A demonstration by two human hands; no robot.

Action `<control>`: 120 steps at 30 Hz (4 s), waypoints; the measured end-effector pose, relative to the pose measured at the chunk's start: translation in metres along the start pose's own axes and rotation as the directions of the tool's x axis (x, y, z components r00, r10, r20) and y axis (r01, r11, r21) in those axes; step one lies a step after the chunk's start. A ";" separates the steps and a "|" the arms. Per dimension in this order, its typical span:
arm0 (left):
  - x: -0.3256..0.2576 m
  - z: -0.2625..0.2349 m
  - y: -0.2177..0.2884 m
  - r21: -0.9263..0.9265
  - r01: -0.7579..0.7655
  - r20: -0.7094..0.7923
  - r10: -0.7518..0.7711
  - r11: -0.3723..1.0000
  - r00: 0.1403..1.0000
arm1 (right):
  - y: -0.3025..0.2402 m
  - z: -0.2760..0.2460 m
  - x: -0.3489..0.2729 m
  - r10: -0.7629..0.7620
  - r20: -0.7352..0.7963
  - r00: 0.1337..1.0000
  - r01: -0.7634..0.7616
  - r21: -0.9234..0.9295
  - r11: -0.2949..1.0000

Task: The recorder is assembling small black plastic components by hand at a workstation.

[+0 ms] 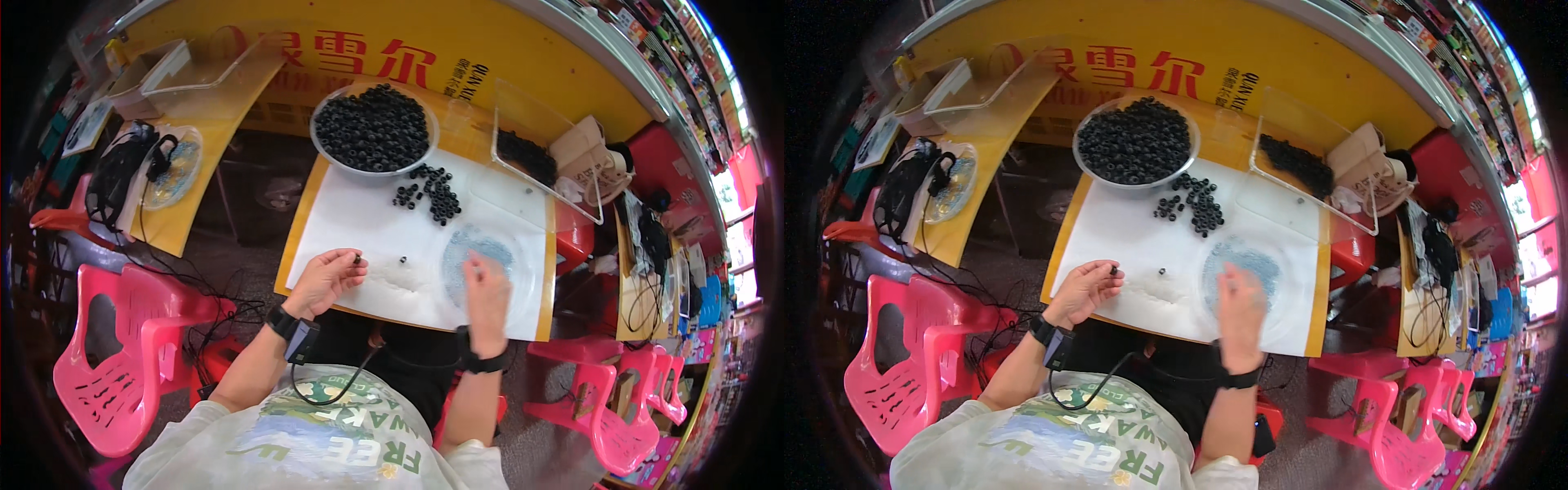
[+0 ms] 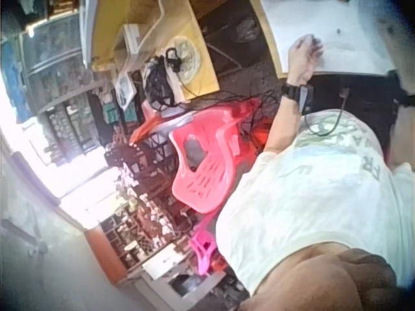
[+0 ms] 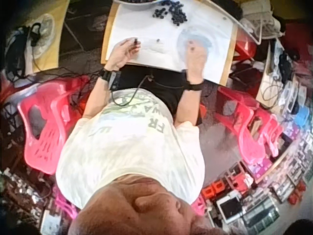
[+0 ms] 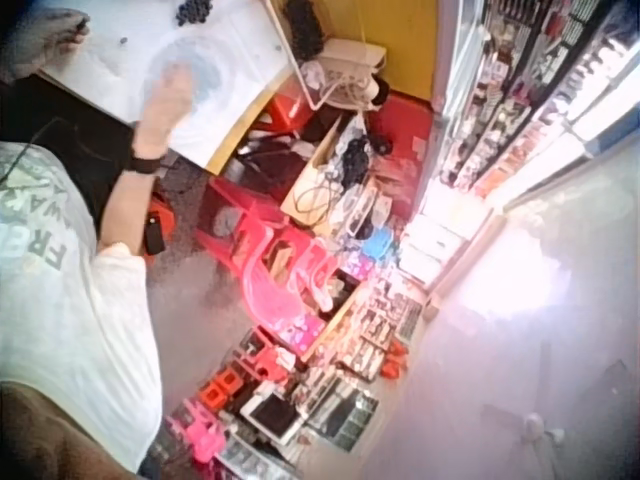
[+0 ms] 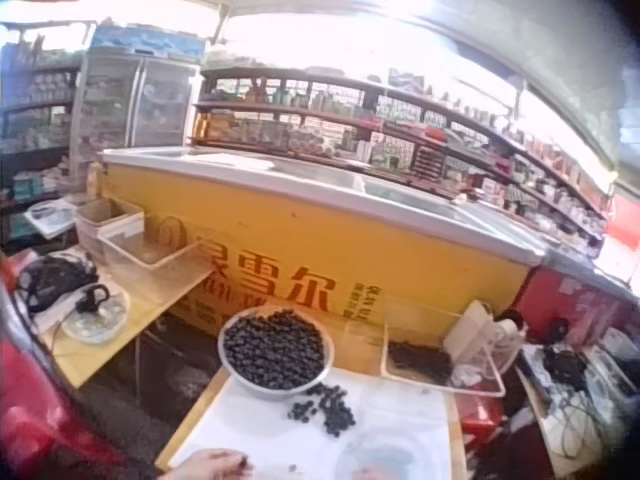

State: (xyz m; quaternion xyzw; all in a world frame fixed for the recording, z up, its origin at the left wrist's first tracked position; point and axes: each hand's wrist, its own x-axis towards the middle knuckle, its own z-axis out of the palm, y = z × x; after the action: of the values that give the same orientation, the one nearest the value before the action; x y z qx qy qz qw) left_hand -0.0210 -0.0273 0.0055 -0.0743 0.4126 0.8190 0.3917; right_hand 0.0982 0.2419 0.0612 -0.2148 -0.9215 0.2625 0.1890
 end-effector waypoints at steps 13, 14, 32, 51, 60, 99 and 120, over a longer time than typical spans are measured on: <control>0.003 0.009 0.000 0.008 0.010 -0.008 -0.010 1.000 1.000 | 0.155 -0.055 0.080 -0.186 0.046 0.982 0.191 -0.181 0.965; 0.002 0.009 0.001 0.012 0.014 -0.014 -0.014 1.000 1.000 | 0.154 -0.053 0.081 -0.179 0.067 0.982 0.189 -0.203 0.961; -0.008 0.041 0.003 -0.100 0.233 0.209 -0.208 0.967 0.955 | 0.091 -0.068 0.038 -0.039 -0.091 0.995 0.052 0.150 0.987; -0.016 0.043 0.005 -0.036 0.124 0.281 -0.109 0.992 0.954 | -0.105 0.027 -0.034 -0.094 -0.001 0.996 0.076 0.600 0.796; -0.014 0.033 -0.002 -0.087 0.155 0.280 -0.125 0.984 0.952 | -0.104 0.034 -0.040 -0.119 -0.002 0.993 0.105 0.486 0.867; -0.017 0.012 -0.009 -0.327 0.172 0.185 -0.116 0.929 0.976 | -0.045 0.078 -0.002 -0.172 0.203 0.964 0.145 0.142 0.979; -0.020 0.023 -0.003 -0.115 0.119 0.200 -0.094 0.986 0.975 | -0.105 0.039 -0.042 0.100 0.270 0.958 -0.268 0.710 0.651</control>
State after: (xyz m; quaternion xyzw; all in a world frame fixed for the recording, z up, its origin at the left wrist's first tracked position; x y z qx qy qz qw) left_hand -0.0010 -0.0207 0.0279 -0.0407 0.3153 0.8245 0.4681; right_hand 0.0842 0.1250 0.0795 -0.1839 -0.7234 0.6516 0.1353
